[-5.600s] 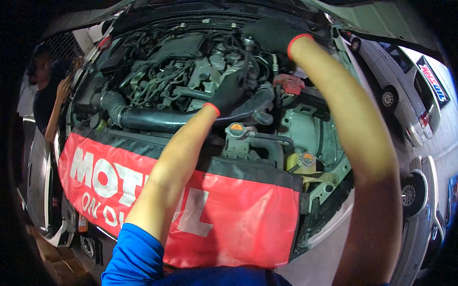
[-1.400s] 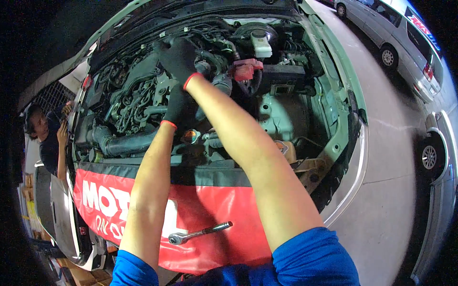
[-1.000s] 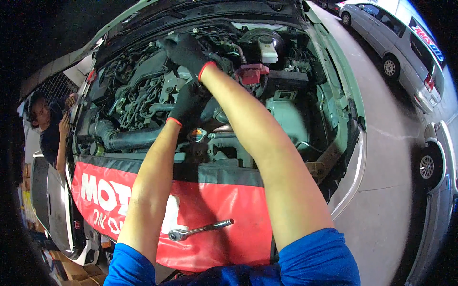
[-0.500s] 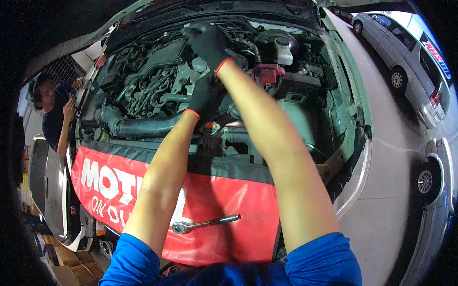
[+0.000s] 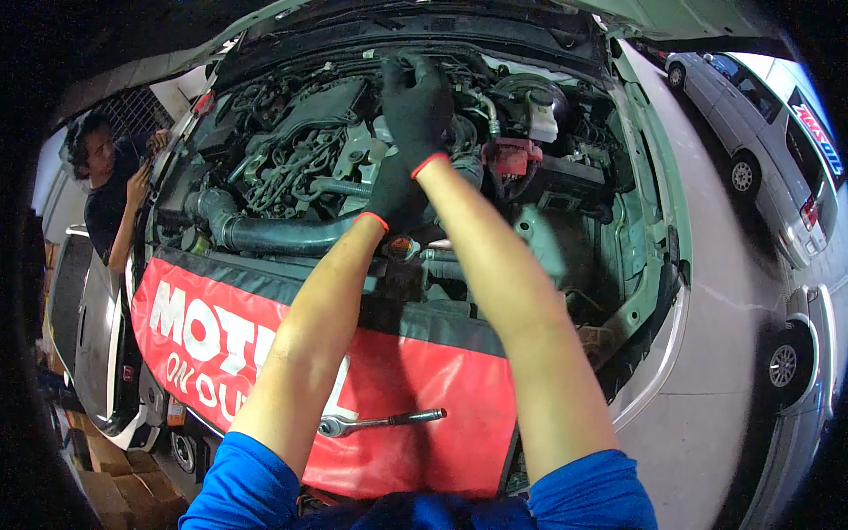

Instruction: Repairing and inspecting a car engine by removing components with a socket wrench and using a flashlight.

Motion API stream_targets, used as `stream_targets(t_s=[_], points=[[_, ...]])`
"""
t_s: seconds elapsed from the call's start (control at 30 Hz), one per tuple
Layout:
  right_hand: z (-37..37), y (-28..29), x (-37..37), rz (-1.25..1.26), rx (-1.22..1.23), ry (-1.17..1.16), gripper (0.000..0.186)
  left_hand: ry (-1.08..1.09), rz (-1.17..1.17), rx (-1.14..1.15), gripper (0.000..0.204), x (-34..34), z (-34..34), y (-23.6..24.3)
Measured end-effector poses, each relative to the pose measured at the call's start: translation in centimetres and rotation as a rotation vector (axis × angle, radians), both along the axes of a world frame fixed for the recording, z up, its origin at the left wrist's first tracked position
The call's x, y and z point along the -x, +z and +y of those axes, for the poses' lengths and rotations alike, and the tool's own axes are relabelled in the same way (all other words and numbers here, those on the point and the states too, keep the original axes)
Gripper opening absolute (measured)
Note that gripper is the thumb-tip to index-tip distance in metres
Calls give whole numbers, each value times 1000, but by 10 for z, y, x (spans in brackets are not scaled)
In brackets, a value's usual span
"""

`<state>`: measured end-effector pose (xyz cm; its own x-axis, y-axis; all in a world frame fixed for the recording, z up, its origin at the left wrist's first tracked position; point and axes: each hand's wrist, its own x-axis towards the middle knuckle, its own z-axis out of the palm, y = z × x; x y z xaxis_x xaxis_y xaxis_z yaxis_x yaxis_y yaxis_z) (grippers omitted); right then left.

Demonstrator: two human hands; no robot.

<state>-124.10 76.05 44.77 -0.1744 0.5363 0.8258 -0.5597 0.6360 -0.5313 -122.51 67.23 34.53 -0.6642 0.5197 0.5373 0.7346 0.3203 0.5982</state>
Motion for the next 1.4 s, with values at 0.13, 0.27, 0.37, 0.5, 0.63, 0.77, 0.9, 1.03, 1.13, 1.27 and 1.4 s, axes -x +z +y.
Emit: stream_targets(t_s=[0.13,0.27,0.37,0.5,0.63,0.77,0.9,1.03,1.13,1.27,1.4], points=[[-13,-1,4,-227,70,49,34,147,146,53,28,-9,3,-3],[29,20,10,-634,-12,862,26,-64,8,-210,30,5,8,-7],[26,17,4,-403,-499,551,25,-227,-236,-175,35,14,3,-9],[-17,0,-4,-67,-151,-142,28,17,-10,-284,26,7,3,-11],[4,16,-2,-253,123,151,33,279,-34,-20,33,-1,7,-9],[30,31,1,-604,-94,1180,35,-123,-114,-354,31,3,5,-3],[-11,7,-10,-198,-199,88,35,33,-49,-39,28,-1,0,1],[-19,5,-12,38,-16,-107,32,201,83,60,29,-10,1,-3],[4,19,-1,-205,-39,275,33,67,-47,-132,37,-2,6,-6],[18,7,-6,-390,-68,481,42,66,-50,4,33,10,8,-10],[22,-34,-44,-645,-255,122,36,188,-113,79,36,0,7,-5]])
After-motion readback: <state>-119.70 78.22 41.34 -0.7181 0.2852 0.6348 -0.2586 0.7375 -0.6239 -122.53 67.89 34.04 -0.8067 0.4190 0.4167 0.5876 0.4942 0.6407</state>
